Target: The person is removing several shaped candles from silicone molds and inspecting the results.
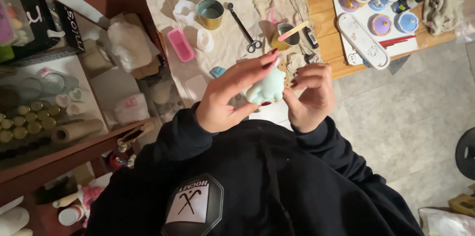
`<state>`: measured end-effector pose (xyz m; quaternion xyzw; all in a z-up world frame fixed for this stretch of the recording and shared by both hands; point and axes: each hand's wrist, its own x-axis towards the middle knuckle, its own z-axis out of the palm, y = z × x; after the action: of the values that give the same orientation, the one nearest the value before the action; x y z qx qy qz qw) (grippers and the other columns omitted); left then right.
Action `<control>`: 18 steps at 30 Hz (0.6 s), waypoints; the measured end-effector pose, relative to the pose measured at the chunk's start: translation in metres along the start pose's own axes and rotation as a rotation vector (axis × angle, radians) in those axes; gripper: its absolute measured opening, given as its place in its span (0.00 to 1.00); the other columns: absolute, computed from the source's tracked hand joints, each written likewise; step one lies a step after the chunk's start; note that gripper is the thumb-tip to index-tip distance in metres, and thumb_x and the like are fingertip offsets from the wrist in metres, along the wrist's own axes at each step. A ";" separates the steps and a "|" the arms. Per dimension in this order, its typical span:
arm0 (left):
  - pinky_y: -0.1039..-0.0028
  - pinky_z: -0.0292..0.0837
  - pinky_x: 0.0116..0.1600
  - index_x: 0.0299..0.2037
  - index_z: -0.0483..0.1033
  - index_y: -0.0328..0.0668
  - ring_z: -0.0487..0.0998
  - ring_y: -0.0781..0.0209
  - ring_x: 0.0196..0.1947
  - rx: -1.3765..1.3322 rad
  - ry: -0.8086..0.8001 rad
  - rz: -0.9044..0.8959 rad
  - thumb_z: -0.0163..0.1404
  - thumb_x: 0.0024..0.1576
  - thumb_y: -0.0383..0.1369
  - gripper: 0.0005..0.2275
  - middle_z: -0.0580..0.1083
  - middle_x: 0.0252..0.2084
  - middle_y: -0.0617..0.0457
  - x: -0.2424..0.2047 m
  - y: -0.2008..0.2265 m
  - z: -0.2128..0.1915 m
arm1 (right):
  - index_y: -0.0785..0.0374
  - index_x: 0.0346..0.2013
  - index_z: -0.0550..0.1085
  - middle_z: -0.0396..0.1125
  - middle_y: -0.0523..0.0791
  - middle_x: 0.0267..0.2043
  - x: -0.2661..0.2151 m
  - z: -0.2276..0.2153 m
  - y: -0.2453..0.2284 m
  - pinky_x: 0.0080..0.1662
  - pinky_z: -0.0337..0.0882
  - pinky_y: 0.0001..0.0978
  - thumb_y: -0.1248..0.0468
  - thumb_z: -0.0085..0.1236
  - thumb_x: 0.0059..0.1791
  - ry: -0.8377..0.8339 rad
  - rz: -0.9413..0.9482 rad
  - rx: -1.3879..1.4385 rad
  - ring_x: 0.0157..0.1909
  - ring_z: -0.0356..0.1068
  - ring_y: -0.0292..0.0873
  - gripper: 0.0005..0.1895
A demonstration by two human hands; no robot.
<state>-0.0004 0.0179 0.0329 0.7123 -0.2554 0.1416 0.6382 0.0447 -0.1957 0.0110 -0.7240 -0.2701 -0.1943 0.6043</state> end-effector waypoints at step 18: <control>0.65 0.59 0.79 0.79 0.48 0.31 0.58 0.58 0.78 -0.747 0.159 -0.291 0.54 0.63 0.16 0.35 0.54 0.79 0.45 -0.016 -0.032 0.024 | 0.72 0.57 0.74 0.69 0.57 0.64 -0.003 0.002 0.015 0.67 0.68 0.40 0.69 0.68 0.50 -0.160 0.150 0.214 0.65 0.71 0.50 0.21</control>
<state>0.0006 -0.0006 -0.0060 0.4470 -0.1358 0.0017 0.8841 0.0519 -0.1965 -0.0023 -0.6867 -0.2817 -0.0606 0.6674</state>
